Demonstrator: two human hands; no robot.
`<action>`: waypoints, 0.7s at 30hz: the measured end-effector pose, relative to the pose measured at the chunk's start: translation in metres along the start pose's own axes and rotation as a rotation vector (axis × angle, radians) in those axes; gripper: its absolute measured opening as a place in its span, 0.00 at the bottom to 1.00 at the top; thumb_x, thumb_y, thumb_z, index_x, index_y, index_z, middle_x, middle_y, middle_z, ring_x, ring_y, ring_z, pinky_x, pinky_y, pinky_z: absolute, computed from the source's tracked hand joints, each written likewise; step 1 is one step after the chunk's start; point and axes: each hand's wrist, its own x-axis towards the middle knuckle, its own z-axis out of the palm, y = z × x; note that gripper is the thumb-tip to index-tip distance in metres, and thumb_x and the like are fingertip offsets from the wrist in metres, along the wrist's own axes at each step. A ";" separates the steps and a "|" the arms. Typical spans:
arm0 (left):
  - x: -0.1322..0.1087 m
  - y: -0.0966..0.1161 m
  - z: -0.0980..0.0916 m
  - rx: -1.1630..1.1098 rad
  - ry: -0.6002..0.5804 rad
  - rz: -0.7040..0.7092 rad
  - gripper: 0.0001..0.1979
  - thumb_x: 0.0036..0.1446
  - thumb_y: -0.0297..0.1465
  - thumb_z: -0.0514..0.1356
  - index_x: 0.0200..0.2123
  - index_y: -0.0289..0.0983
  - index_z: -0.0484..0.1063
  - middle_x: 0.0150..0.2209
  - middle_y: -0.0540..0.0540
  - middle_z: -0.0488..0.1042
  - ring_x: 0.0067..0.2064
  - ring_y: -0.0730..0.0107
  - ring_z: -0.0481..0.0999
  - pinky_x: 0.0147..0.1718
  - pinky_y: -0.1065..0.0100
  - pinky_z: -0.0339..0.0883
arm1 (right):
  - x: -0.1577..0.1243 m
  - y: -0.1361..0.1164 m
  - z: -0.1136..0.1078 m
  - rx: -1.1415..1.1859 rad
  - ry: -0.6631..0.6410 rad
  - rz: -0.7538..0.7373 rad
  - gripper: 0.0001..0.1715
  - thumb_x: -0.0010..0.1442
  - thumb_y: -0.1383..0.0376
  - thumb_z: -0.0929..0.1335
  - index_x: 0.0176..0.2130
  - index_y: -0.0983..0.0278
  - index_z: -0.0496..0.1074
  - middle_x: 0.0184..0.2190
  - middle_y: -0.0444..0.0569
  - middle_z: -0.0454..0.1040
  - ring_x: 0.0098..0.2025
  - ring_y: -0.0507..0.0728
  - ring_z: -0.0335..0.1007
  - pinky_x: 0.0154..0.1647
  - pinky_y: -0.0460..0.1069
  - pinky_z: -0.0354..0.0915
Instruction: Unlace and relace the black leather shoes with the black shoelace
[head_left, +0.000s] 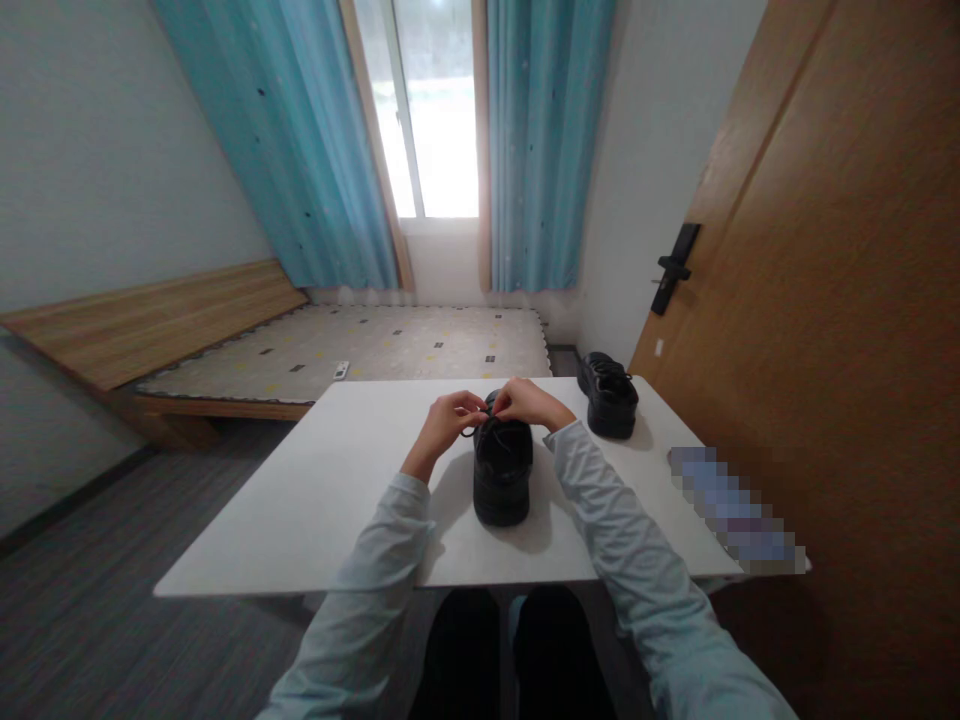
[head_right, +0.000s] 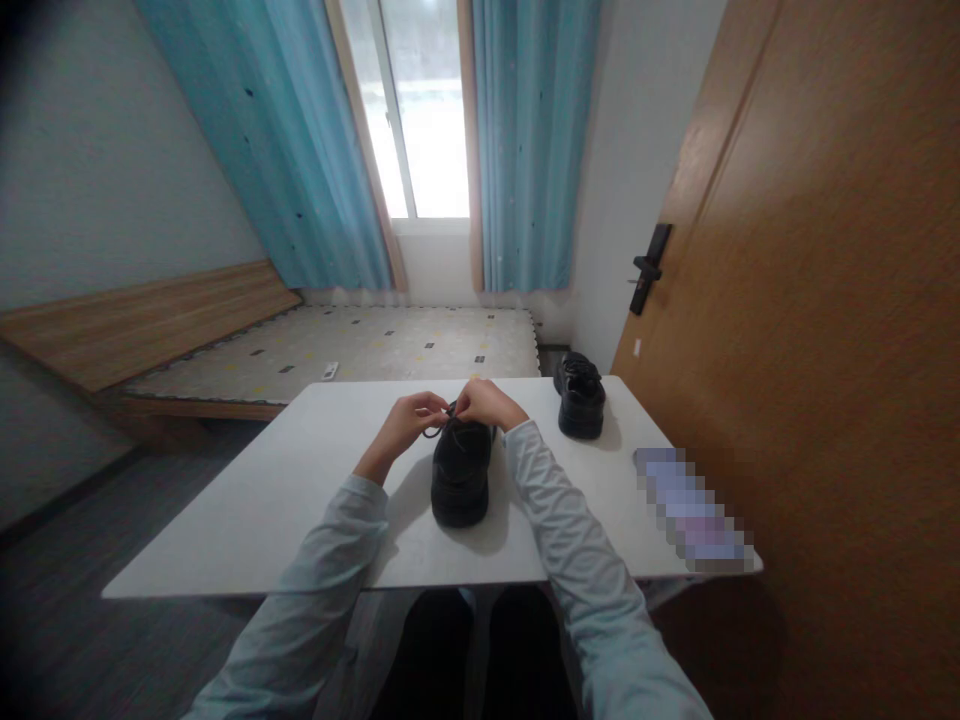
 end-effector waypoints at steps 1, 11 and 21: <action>0.000 0.000 0.000 -0.004 0.006 0.004 0.13 0.42 0.35 0.66 0.31 0.33 0.75 0.25 0.48 0.73 0.28 0.70 0.75 0.30 0.68 0.70 | 0.001 0.000 0.000 -0.012 -0.013 -0.003 0.10 0.47 0.73 0.70 0.32 0.69 0.81 0.25 0.49 0.79 0.29 0.52 0.71 0.27 0.43 0.59; 0.000 -0.001 0.001 -0.013 0.019 0.033 0.14 0.42 0.37 0.68 0.29 0.33 0.75 0.25 0.48 0.74 0.28 0.71 0.74 0.30 0.68 0.70 | 0.000 -0.004 -0.003 -0.012 -0.089 -0.043 0.09 0.48 0.73 0.68 0.30 0.72 0.79 0.21 0.46 0.74 0.25 0.49 0.63 0.24 0.42 0.55; -0.002 0.005 0.002 0.344 0.131 -0.017 0.14 0.50 0.42 0.62 0.27 0.36 0.76 0.27 0.46 0.78 0.31 0.64 0.77 0.33 0.66 0.67 | -0.015 0.008 -0.018 0.026 -0.012 -0.070 0.06 0.53 0.70 0.69 0.30 0.70 0.77 0.22 0.45 0.72 0.26 0.49 0.63 0.28 0.44 0.55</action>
